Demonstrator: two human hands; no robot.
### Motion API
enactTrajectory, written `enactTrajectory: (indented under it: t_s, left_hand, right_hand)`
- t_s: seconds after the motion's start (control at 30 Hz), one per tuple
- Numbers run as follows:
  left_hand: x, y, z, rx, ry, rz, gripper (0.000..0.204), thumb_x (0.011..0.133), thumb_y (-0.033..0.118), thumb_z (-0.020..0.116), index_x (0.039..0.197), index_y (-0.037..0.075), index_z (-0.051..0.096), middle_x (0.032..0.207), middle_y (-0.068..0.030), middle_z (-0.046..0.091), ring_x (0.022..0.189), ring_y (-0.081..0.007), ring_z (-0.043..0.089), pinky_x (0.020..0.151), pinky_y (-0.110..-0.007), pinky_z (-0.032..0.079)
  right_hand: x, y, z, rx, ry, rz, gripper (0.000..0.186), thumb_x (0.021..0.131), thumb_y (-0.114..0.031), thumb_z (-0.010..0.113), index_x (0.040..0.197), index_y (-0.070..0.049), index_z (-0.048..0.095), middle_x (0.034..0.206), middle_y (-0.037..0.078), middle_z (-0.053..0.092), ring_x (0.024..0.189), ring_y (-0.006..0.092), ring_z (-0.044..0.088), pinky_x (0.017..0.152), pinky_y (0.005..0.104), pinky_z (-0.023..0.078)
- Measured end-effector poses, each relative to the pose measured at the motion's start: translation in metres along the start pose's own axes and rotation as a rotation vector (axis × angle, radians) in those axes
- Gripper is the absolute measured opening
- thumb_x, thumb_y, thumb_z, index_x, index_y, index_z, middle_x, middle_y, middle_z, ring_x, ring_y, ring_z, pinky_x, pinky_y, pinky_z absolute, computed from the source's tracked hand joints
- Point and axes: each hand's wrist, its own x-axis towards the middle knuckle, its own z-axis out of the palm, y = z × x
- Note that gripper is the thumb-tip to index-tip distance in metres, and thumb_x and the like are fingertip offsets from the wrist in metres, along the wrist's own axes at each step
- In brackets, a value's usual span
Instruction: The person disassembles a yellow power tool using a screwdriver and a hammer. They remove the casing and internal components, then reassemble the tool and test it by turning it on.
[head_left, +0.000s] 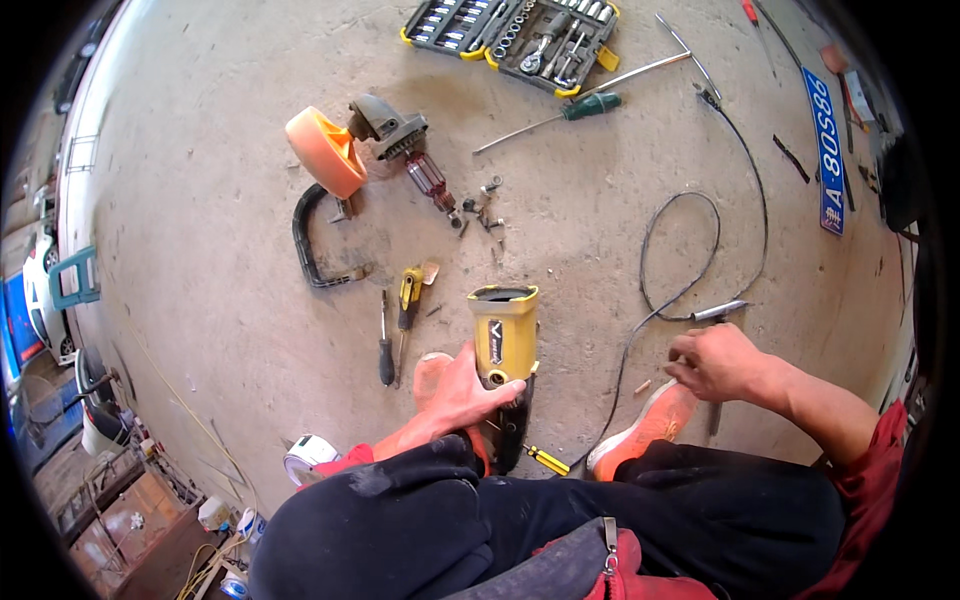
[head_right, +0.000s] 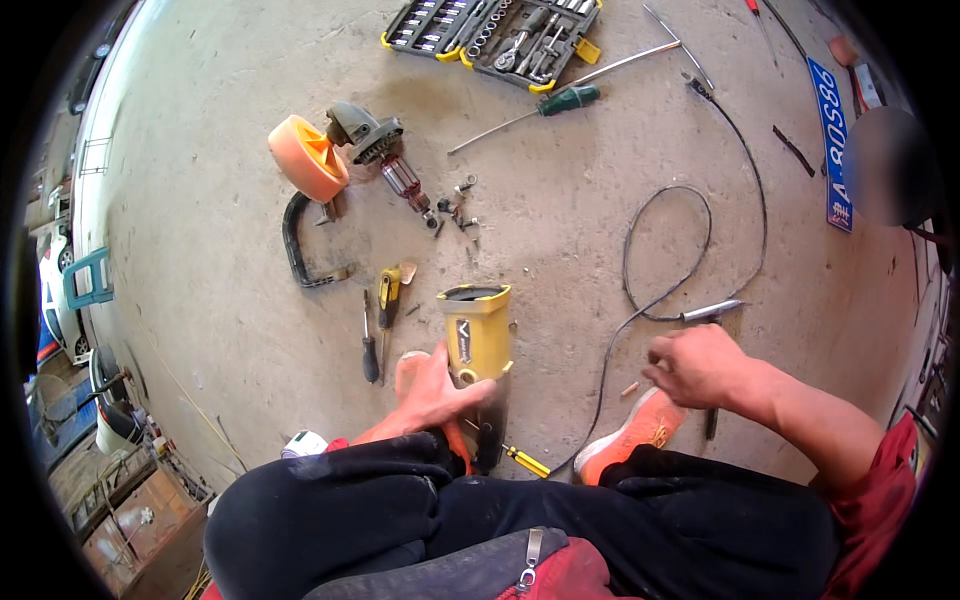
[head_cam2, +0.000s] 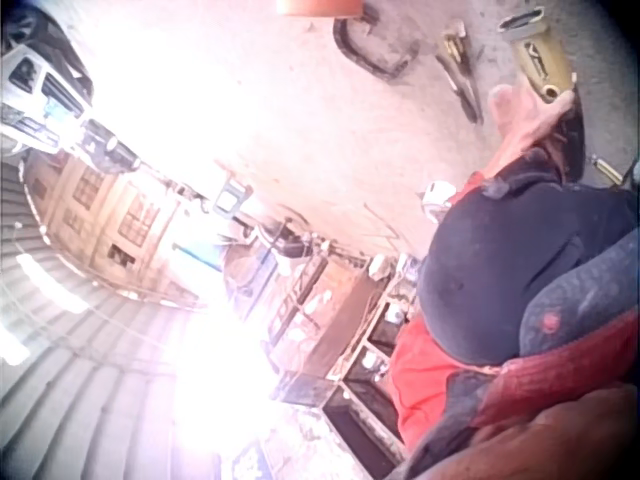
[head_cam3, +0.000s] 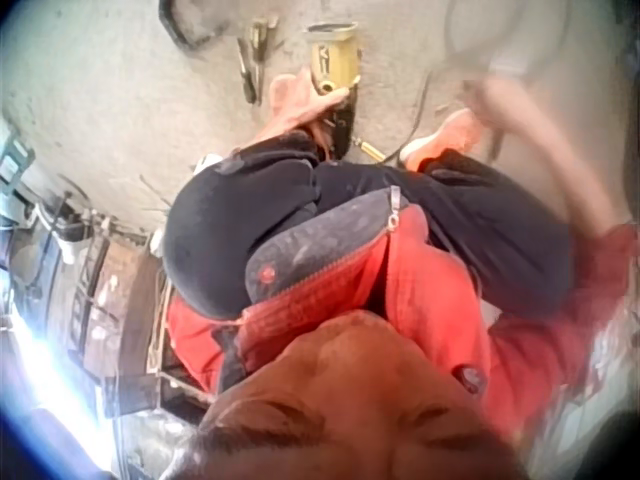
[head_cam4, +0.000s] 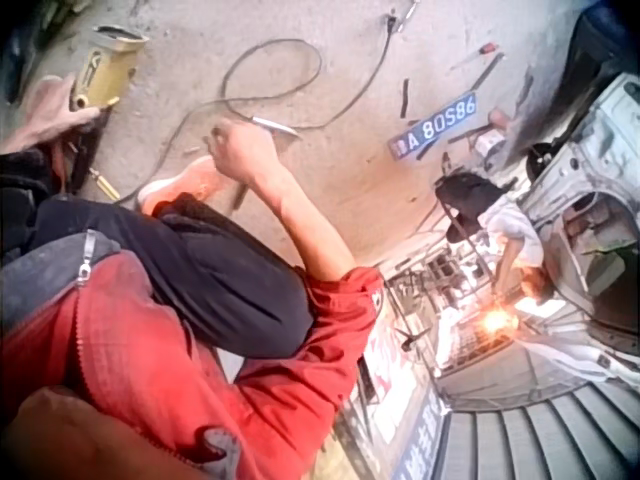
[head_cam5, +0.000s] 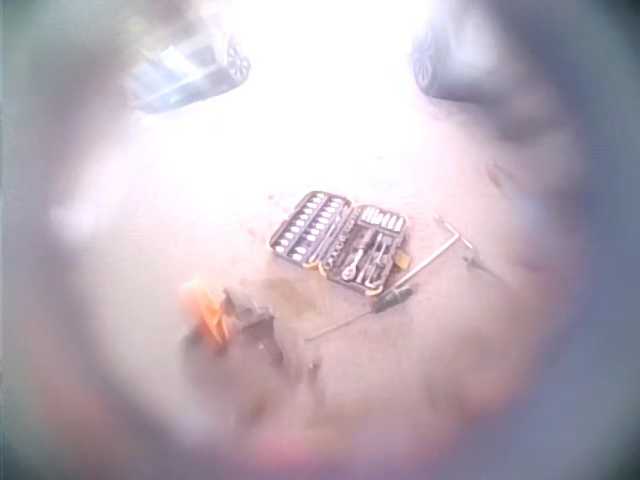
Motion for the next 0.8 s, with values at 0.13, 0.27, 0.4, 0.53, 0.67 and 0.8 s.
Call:
enactTrajectory:
  t_s: [0.13, 0.27, 0.4, 0.53, 0.67, 0.8]
  left_hand:
    - [-0.010, 0.032, -0.034, -0.021, -0.113, -0.053, 0.086, 0.077, 0.036, 0.080, 0.143, -0.004, 0.043, 0.130, -0.0174, 0.062, 0.121, -0.0265, 0.060, 0.107, -0.038, 0.045]
    - [0.004, 0.011, -0.043, -0.366, -0.177, 0.115, 0.093, 0.080, 0.045, 0.076, 0.149, -0.004, 0.038, 0.141, -0.0170, 0.054, 0.131, -0.0280, 0.052, 0.114, -0.042, 0.038]
    - [0.020, 0.014, -0.044, -0.700, -0.215, 0.265, 0.091, 0.081, 0.052, 0.072, 0.146, -0.004, 0.042, 0.139, -0.0127, 0.057, 0.130, -0.0239, 0.054, 0.113, -0.040, 0.038]
    - [0.026, 0.035, -0.053, -0.844, -0.213, 0.338, 0.074, 0.090, 0.054, 0.061, 0.138, -0.001, 0.052, 0.130, -0.0126, 0.062, 0.118, -0.0234, 0.062, 0.104, -0.040, 0.048]
    - [0.032, 0.027, -0.063, -1.065, -0.195, 0.376, 0.086, 0.095, 0.070, 0.050, 0.146, 0.001, 0.044, 0.140, -0.0140, 0.057, 0.131, -0.0266, 0.056, 0.112, -0.042, 0.043]
    - [0.030, 0.034, -0.076, -1.100, -0.055, 0.409, 0.102, 0.088, 0.085, 0.037, 0.150, 0.004, 0.038, 0.137, -0.0193, 0.057, 0.132, -0.0334, 0.054, 0.106, -0.048, 0.050]
  right_hand:
    - [0.041, -0.067, -0.026, 0.006, -0.194, -0.080, 0.044, 0.093, -0.048, 0.068, 0.109, -0.007, 0.068, 0.087, 0.014, 0.073, 0.081, 0.0351, 0.071, 0.073, 0.0454, 0.056]
    - [0.086, -0.119, 0.006, 0.475, -0.330, -0.067, 0.094, 0.084, -0.071, 0.068, 0.142, 0.000, 0.049, 0.126, 0.025, 0.067, 0.118, 0.0409, 0.063, 0.102, 0.0434, 0.050]
    - [0.097, -0.140, 0.044, 1.143, -0.297, -0.037, 0.075, 0.086, -0.050, 0.080, 0.136, -0.001, 0.055, 0.121, 0.019, 0.067, 0.113, 0.0270, 0.065, 0.102, 0.0400, 0.049]
    - [0.092, -0.163, 0.055, 1.290, -0.328, 0.080, 0.051, 0.086, -0.034, 0.080, 0.120, -0.002, 0.061, 0.103, 0.007, 0.068, 0.092, 0.0151, 0.064, 0.084, 0.0334, 0.053]
    - [0.098, -0.179, 0.064, 1.332, -0.193, 0.085, 0.037, 0.081, -0.023, 0.077, 0.108, -0.003, 0.062, 0.097, 0.009, 0.068, 0.082, 0.0153, 0.064, 0.074, 0.0339, 0.053]
    - [0.102, -0.177, 0.038, 0.913, -0.116, 0.167, 0.044, 0.073, -0.029, 0.077, 0.103, 0.000, 0.062, 0.091, 0.016, 0.068, 0.083, 0.0225, 0.068, 0.077, 0.0367, 0.054]
